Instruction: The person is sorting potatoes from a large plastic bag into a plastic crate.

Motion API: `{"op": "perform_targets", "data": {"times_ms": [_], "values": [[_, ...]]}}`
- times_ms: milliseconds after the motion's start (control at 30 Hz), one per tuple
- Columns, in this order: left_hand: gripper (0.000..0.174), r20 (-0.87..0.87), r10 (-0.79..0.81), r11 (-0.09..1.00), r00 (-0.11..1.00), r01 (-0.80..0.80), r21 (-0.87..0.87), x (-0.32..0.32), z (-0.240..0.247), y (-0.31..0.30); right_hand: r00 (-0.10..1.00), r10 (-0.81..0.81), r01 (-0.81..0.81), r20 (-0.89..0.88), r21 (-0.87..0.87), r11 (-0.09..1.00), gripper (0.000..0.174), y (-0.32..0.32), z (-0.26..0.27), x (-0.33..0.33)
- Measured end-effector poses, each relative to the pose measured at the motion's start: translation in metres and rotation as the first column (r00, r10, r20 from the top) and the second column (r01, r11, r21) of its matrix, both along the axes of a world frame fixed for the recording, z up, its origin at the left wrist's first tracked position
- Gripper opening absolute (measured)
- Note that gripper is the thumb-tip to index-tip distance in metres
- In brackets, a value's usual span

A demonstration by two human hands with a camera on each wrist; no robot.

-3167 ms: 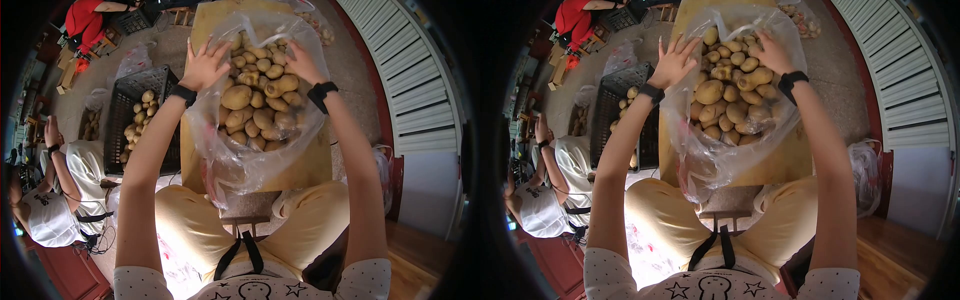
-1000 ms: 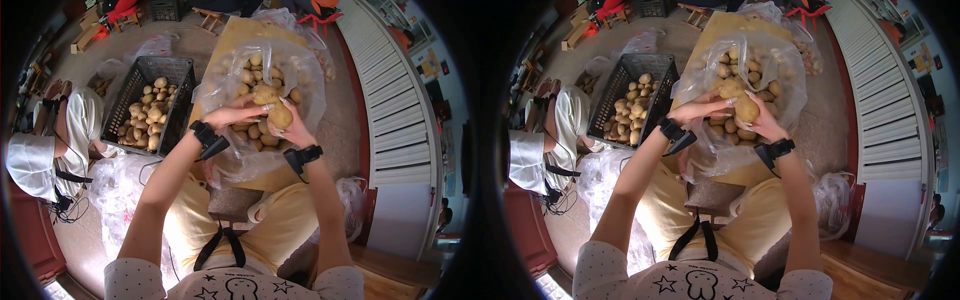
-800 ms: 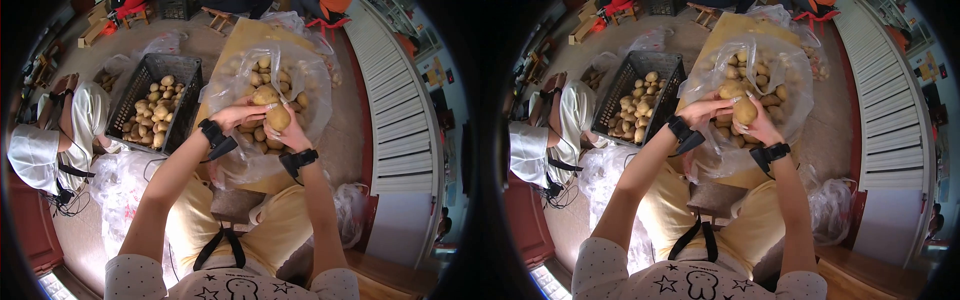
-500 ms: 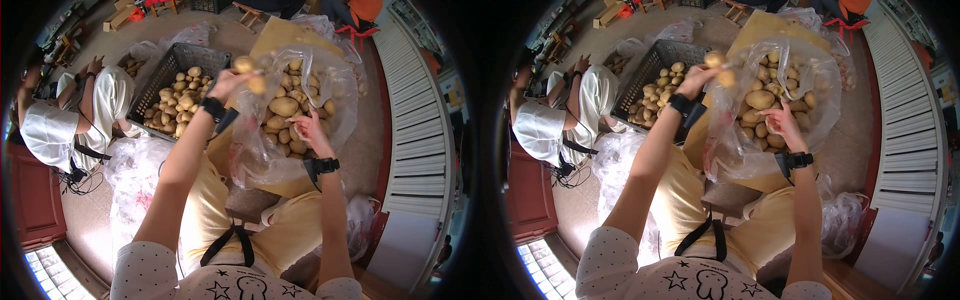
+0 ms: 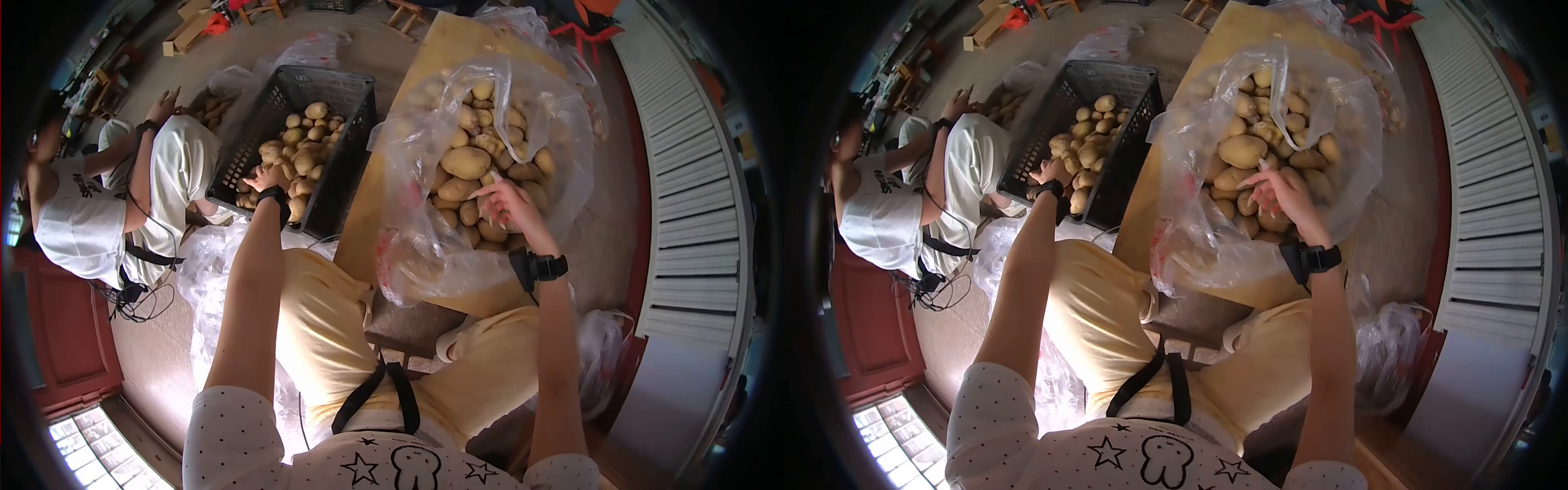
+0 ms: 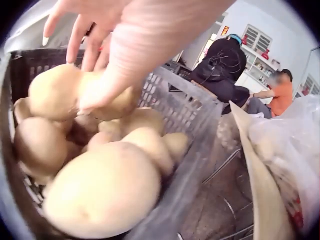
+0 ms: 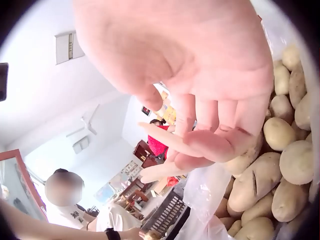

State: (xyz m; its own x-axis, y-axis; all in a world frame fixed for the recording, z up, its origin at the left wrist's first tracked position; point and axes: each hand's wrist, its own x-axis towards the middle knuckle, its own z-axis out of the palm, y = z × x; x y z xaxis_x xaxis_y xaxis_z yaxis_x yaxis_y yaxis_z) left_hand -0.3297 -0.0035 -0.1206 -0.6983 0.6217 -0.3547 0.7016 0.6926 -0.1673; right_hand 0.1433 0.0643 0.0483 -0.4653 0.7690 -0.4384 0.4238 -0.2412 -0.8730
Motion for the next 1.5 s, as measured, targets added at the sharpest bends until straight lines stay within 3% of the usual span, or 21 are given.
{"op": "perform_targets", "data": {"times_ms": [133,200,233,267,333,400,433,467,500,733,767,1100,1200,1267,1300,1333,1367,1400,1433,1467,1500], "values": [[0.045,0.017,0.002,1.0,1.0,-0.001,-0.027,0.022,0.029,0.01,0.997,0.043,-0.039,-0.06,0.069,0.997,0.04,0.004,-0.007,0.011],[0.041,-0.049,-0.025,0.946,0.999,0.039,0.323,0.03,0.029,0.028,0.999,-0.004,0.008,-0.052,0.079,0.997,0.035,0.009,-0.012,0.019],[0.035,-0.05,-0.138,0.895,0.989,0.147,0.421,0.049,0.057,0.035,0.999,-0.034,0.034,0.0,0.129,0.991,0.032,0.012,-0.017,0.022],[0.032,-0.172,-0.281,0.718,0.944,0.325,0.615,0.064,0.07,0.043,0.997,-0.062,0.053,0.048,0.177,0.983,0.03,0.014,-0.021,0.026],[0.028,-0.117,-0.479,0.502,0.87,0.381,0.776,0.122,0.116,0.062,0.989,-0.109,0.085,0.103,0.215,0.973,0.029,0.016,-0.027,0.032],[0.031,-0.099,-0.624,0.471,0.775,0.474,0.744,0.181,0.136,0.069,0.952,-0.055,-0.066,0.303,0.374,0.925,0.03,0.02,-0.034,0.038],[0.04,-0.133,-0.725,0.345,0.676,0.524,0.779,0.21,0.149,0.067,0.952,-0.058,-0.061,0.301,0.373,0.926,0.03,0.018,-0.032,0.038],[0.052,-0.194,-0.74,0.343,0.644,0.609,0.715,0.237,0.153,0.067,0.892,-0.083,-0.126,0.444,0.42,0.899,0.031,0.016,-0.029,0.037],[0.059,-0.35,-0.739,0.143,0.575,0.642,0.753,0.253,0.132,0.076,0.81,-0.117,-0.197,0.575,0.454,0.869,0.032,0.014,-0.027,0.036],[0.067,-0.379,-0.776,0.255,0.504,0.801,0.542,0.295,0.093,0.094,0.828,-0.193,-0.169,0.527,0.562,0.809,0.034,0.01,-0.023,0.035],[0.065,-0.424,-0.753,0.201,0.503,0.79,0.579,0.294,0.087,0.098,0.844,-0.19,-0.141,0.502,0.548,0.824,0.033,0.01,-0.022,0.035],[0.067,-0.347,-0.834,0.198,0.429,0.82,0.537,0.285,0.094,0.107,0.79,-0.232,-0.176,0.568,0.571,0.802,0.031,0.011,-0.018,0.034],[0.069,-0.356,-0.761,0.2,0.542,0.718,0.667,0.279,0.108,0.106,0.811,-0.263,-0.136,0.523,0.606,0.784,0.03,0.012,-0.019,0.033],[0.074,-0.093,-0.701,0.402,0.707,0.499,0.768,0.275,0.123,0.101,0.866,-0.219,-0.115,0.449,0.606,0.787,0.036,0.014,-0.018,0.03],[0.077,0.056,-0.683,0.458,0.728,0.367,0.81,0.274,0.135,0.094,0.911,-0.172,-0.098,0.374,0.602,0.793,0.045,0.013,-0.017,0.028],[0.077,0.054,-0.68,0.458,0.731,0.367,0.81,0.273,0.137,0.092,0.912,-0.168,-0.101,0.373,0.603,0.791,0.045,0.011,-0.016,0.024],[0.075,0.37,-0.641,0.578,0.673,0.106,0.809,0.271,0.139,0.09,0.958,-0.129,-0.08,0.255,0.673,0.735,0.06,0.01,-0.017,0.018],[0.073,0.643,-0.561,0.687,0.521,-0.141,0.713,0.27,0.14,0.088,0.988,-0.077,-0.049,0.136,0.734,0.677,0.076,0.008,-0.018,0.013],[0.072,0.705,-0.591,0.673,0.392,-0.242,0.699,0.271,0.14,0.085,0.988,-0.072,-0.052,0.136,0.735,0.676,0.076,0.008,-0.021,0.009],[0.072,0.705,-0.589,0.672,0.394,-0.245,0.699,0.272,0.14,0.081,0.987,-0.103,-0.037,0.124,0.798,0.601,0.084,0.007,-0.026,0.006],[0.068,0.746,-0.616,0.672,0.254,-0.324,0.666,0.276,0.148,0.073,0.985,-0.134,-0.022,0.107,0.854,0.519,0.092,0.006,-0.029,0.004]]}}
